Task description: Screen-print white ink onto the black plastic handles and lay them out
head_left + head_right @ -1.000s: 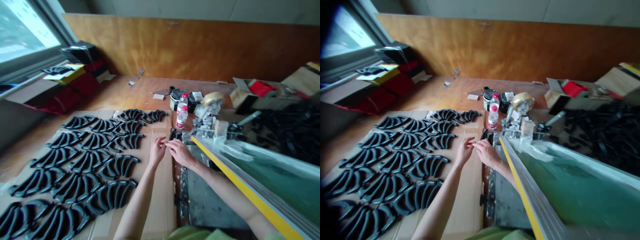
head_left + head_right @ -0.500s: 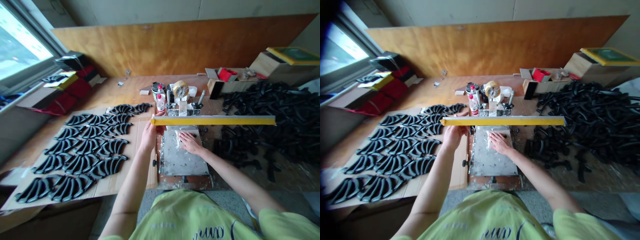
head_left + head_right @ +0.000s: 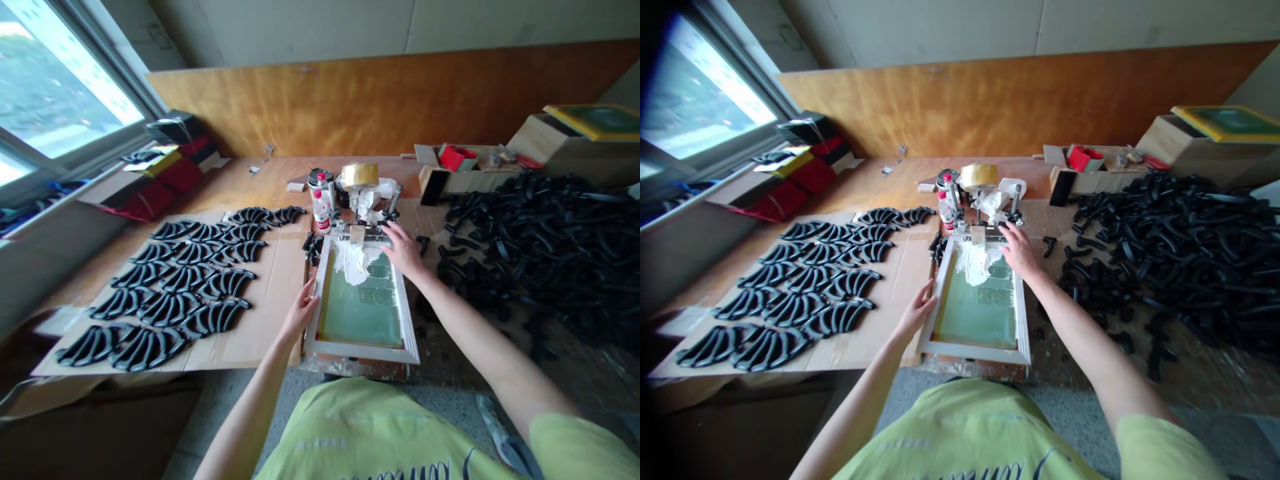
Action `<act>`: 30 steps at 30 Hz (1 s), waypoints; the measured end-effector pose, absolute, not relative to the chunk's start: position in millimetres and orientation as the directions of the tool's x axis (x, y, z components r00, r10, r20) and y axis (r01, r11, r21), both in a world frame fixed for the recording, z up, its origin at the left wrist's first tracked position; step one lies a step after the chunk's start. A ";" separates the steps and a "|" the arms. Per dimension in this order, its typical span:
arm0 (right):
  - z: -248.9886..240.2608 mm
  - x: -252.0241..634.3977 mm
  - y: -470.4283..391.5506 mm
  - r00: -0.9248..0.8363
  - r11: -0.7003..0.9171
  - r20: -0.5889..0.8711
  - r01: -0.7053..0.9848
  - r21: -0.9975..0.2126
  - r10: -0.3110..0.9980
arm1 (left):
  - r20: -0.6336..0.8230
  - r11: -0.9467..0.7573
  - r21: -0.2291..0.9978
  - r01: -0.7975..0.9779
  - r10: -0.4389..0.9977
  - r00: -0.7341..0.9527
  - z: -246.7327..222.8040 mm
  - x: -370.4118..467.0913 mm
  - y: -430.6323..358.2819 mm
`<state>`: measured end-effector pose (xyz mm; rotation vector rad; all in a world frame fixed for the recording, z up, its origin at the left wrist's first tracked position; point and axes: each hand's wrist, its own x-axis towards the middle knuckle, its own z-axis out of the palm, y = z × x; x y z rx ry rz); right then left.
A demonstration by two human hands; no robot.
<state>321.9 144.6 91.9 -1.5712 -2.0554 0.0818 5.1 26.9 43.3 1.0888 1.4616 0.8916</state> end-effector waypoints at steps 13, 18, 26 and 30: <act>75.4 257.5 174.7 -0.272 0.283 0.088 0.943 -0.175 0.958 | -0.319 0.340 0.915 0.217 0.939 -0.127 4.0 7.1 26.4; 66.1 259.3 128.5 -0.574 0.571 0.038 0.801 -0.180 0.818 | -0.322 0.344 0.912 0.222 0.938 -0.130 2.0 6.7 25.8; 82.6 273.9 132.7 -0.706 0.709 0.122 0.657 -0.256 0.698 | -0.351 0.362 0.922 0.138 0.931 -0.096 5.2 5.6 24.8; 67.4 271.2 121.4 -0.696 0.736 0.239 0.651 -0.184 0.677 | -0.367 0.370 0.928 0.040 0.928 -0.066 10.9 5.7 24.0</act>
